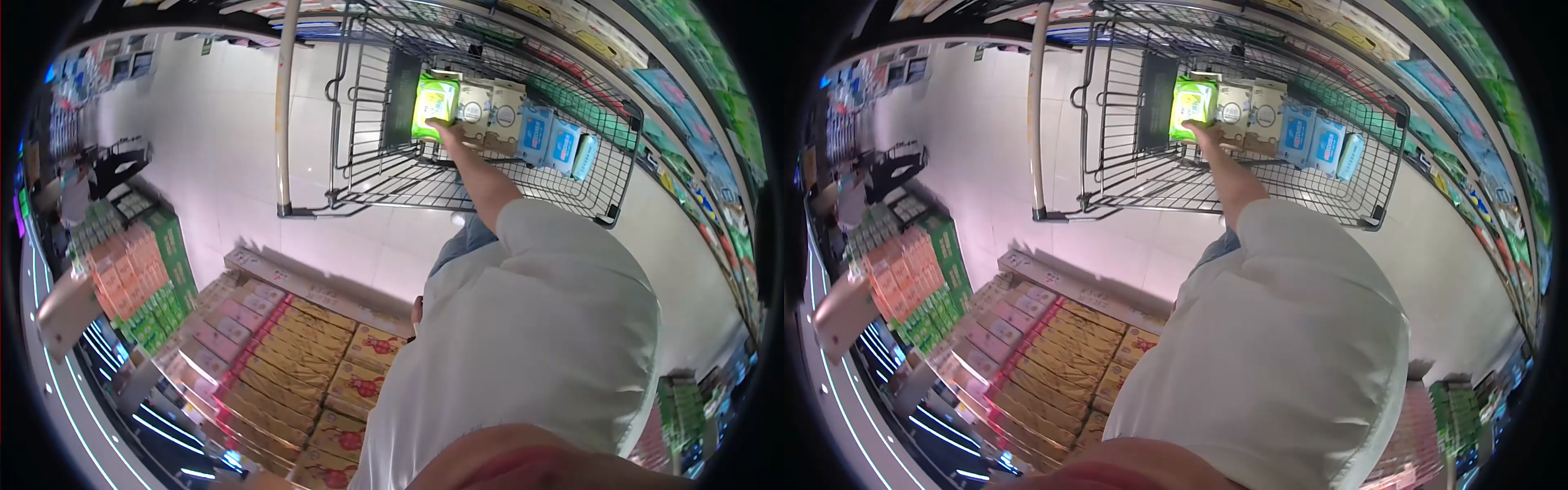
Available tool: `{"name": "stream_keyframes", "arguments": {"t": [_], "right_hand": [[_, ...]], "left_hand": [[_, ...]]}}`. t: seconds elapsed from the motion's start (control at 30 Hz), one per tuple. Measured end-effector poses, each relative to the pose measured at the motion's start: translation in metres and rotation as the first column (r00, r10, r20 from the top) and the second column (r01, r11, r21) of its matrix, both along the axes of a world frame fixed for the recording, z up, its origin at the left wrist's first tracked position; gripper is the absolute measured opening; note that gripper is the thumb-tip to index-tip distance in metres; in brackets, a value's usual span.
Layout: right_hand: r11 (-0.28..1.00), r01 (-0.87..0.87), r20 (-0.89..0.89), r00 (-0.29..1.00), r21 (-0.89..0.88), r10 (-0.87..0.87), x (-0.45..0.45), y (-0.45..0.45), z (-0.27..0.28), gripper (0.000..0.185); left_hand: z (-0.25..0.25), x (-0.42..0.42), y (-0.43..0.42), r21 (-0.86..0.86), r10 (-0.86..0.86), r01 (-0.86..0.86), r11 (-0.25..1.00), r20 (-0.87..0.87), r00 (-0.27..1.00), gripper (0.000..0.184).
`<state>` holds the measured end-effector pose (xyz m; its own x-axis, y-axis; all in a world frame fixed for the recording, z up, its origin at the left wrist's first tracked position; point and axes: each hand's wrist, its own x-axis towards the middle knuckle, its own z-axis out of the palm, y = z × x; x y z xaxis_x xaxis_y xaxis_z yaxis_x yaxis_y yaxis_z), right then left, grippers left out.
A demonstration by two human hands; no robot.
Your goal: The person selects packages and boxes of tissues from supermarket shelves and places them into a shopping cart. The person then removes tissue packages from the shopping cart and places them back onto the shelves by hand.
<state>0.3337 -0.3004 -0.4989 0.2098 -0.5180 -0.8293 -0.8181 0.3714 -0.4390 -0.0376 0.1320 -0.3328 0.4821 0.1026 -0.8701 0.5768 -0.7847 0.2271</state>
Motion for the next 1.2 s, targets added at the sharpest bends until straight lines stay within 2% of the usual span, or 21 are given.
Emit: {"name": "stream_keyframes", "arguments": {"t": [0.07,0.13,0.17,0.2,0.27,0.33,0.37,0.43,0.5,0.57,0.63,0.67,0.73,0.77,0.8,0.83,0.93,0.97,1.03,1.1,1.2], "right_hand": [[0.996,-0.057,-0.151,0.987,-0.062,0.047,0.008,-0.002,0.021,0.136],[0.999,-0.028,0.000,1.000,-0.028,0.028,0.005,-0.015,0.011,0.125],[0.990,-0.025,0.373,0.927,0.140,-0.030,-0.001,-0.026,0.015,0.104],[0.996,-0.062,0.509,0.861,0.060,0.023,0.003,-0.030,0.032,0.081],[0.986,-0.138,0.518,0.852,0.093,0.071,0.005,-0.042,0.047,0.074],[0.970,-0.172,0.518,0.853,0.173,0.059,0.006,-0.050,0.056,0.066],[0.959,-0.212,0.422,0.899,0.189,0.116,-0.001,-0.062,0.059,0.071],[0.918,-0.362,0.168,0.907,-0.160,0.387,-0.015,-0.078,0.058,0.088],[0.802,-0.531,-0.096,0.844,-0.273,0.527,-0.047,-0.098,0.123,0.105],[0.814,-0.488,-0.201,0.872,-0.315,0.446,-0.092,-0.118,0.171,0.106],[0.805,-0.473,-0.194,0.881,-0.359,0.431,-0.153,-0.135,0.179,0.107],[0.854,-0.337,-0.204,0.939,-0.395,0.277,-0.191,-0.128,0.217,0.106],[0.891,-0.066,0.018,0.996,-0.450,0.083,-0.271,-0.128,0.228,0.103],[0.835,0.234,0.365,0.930,-0.497,-0.044,-0.318,-0.119,0.222,0.089],[0.836,0.483,0.533,0.794,-0.260,-0.293,-0.335,-0.096,0.268,0.080],[0.751,0.660,0.618,0.577,0.033,-0.534,-0.346,-0.073,0.312,0.071],[0.411,0.829,0.808,-0.080,0.379,-0.583,-0.397,-0.030,0.334,0.056],[0.352,0.815,0.812,-0.226,0.460,-0.538,-0.413,-0.013,0.340,0.054],[0.323,0.768,0.787,-0.353,0.553,-0.506,-0.455,0.024,0.332,0.052],[0.249,0.822,0.754,-0.292,0.512,-0.589,-0.502,0.071,0.306,0.052],[0.157,0.915,0.557,-0.085,0.372,-0.826,-0.571,0.150,0.236,0.057]], "left_hand": [[0.023,0.049,-0.016,0.037,-0.121,0.122,0.992,-0.030,0.992,0.031],[0.036,0.091,-0.027,0.061,-0.228,0.230,0.971,-0.041,0.973,0.030],[0.042,0.109,-0.027,0.052,-0.195,0.195,0.979,0.002,0.981,0.031],[0.043,0.125,-0.026,0.035,-0.157,0.155,0.987,0.048,0.986,0.034],[0.024,0.146,-0.015,-0.191,0.091,-0.078,0.978,0.057,0.994,0.036],[0.007,0.174,-0.018,-0.178,0.151,-0.136,0.975,0.072,0.986,0.031],[-0.002,0.189,-0.019,-0.170,0.122,-0.097,0.981,0.142,0.982,0.028],[-0.041,0.221,-0.007,-0.183,-0.009,0.042,0.982,0.179,0.984,0.024],[-0.078,0.262,-0.014,-0.251,-0.190,0.225,0.942,0.153,0.970,0.023],[-0.081,0.303,-0.036,-0.403,-0.674,0.768,0.499,0.376,0.635,0.022],[-0.051,0.364,-0.054,-0.299,-0.765,0.938,-0.174,0.641,0.062,0.021],[-0.038,0.381,-0.081,-0.164,-0.732,0.931,-0.327,0.666,-0.139,0.022],[0.066,0.385,-0.149,-0.435,-0.863,0.897,0.079,0.420,0.280,0.026],[0.091,0.388,-0.176,-0.608,-0.862,0.788,0.093,0.347,0.370,0.028],[0.117,0.386,-0.197,-0.759,-0.863,0.641,0.115,0.243,0.443,0.030],[0.161,0.378,-0.222,-0.759,-0.873,0.650,-0.026,0.333,0.355,0.031],[0.309,0.351,-0.279,-0.486,-0.554,0.687,-0.541,0.820,0.145,0.034],[0.343,0.340,-0.288,-0.567,-0.507,0.580,-0.585,0.814,0.284,0.038],[0.410,0.320,-0.307,-0.518,-0.306,0.354,-0.779,0.806,0.507,0.044],[0.470,0.292,-0.309,-0.356,-0.208,0.058,-0.933,0.661,0.722,0.051],[0.515,0.254,-0.302,-0.191,-0.281,-0.211,-0.959,0.524,0.804,0.057]]}}
